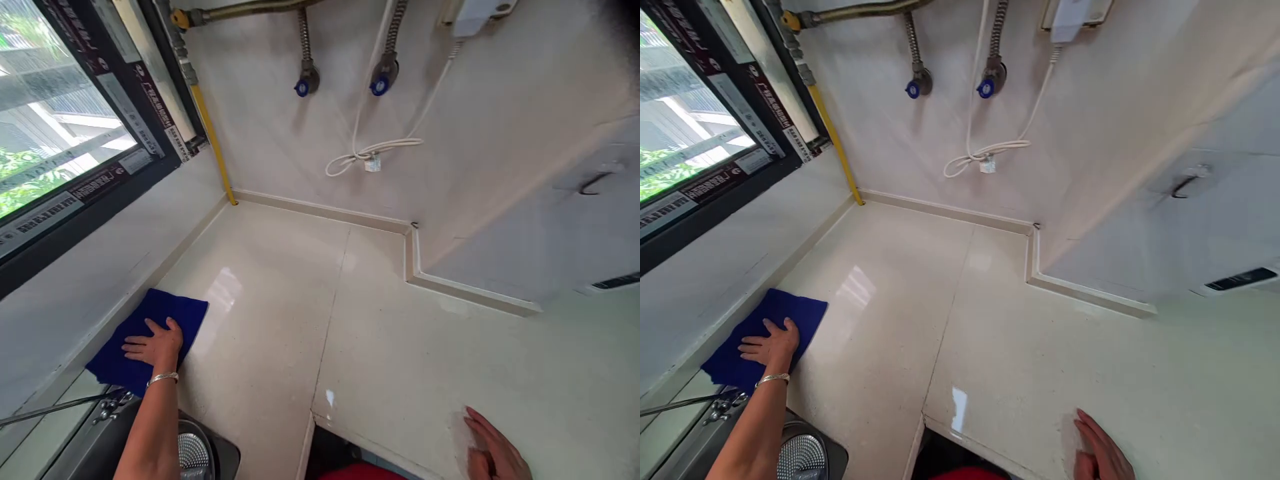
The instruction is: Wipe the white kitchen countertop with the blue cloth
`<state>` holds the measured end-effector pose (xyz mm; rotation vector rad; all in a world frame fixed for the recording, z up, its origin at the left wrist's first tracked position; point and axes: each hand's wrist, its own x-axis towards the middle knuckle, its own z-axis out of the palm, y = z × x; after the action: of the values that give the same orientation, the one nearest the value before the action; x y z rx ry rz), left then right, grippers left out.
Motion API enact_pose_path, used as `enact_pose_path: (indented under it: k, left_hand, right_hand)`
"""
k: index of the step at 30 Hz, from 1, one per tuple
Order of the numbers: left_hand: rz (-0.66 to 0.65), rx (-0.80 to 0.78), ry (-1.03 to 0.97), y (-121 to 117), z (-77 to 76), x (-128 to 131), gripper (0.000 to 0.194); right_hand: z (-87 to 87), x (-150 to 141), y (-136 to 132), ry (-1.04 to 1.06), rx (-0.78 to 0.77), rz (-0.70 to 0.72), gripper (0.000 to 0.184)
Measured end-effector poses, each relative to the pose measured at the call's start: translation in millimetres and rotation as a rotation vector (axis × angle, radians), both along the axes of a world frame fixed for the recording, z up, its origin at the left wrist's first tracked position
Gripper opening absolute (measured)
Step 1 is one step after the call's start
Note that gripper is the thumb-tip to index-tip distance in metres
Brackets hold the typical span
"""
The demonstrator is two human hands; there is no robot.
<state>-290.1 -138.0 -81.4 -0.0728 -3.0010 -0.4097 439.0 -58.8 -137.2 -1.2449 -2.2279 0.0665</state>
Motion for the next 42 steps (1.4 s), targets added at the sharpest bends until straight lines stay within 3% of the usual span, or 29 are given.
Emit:
enact_pose_path:
  k: [4, 11, 16, 23, 28, 32, 38, 42]
  left_hand:
    - [-0.19, -0.055, 0.048, 1.6, -2.9, 41.5, 0.07]
    - [-0.498, -0.127, 0.122, 13.6, 3.9, 139.5, 0.063]
    - [-0.719, -0.157, 0.152, 28.6, -1.3, 204.8, 0.062]
    - [-0.984, -0.139, 0.15, 42.7, -6.8, 305.1, 0.061]
    - [-1.128, -0.077, 0.159, 52.5, -5.8, 367.3, 0.059]
    - [-1.289, -0.015, 0.185, 61.3, -8.7, 420.4, 0.059]
    - [-1.547, 0.083, 0.169, 69.8, -17.1, 518.9, 0.07]
    - [-1.736, 0.093, 0.079, 75.6, -20.9, 578.6, 0.075]
  right_hand:
    - [11.7, -12.6, -4.1, 0.019, 0.017, -0.019, 0.056]
    - [10.7, -13.9, -4.0, 0.088, 0.021, -0.027, 0.052]
    - [11.0, -17.5, -5.0, 0.112, -0.001, -0.06, 0.05]
    - [8.4, -20.0, -5.5, 0.158, -0.069, -0.109, 0.052]
    - [15.0, -19.6, -6.4, 0.217, -0.01, -0.04, 0.051]
    - [28.5, -2.8, -12.3, 0.294, 0.037, -0.048, 0.049]
    - [50.6, 47.0, -27.5, 0.418, -0.097, -0.175, 0.039]
    - [55.6, 68.5, -41.9, 0.458, -0.111, -0.256, 0.034]
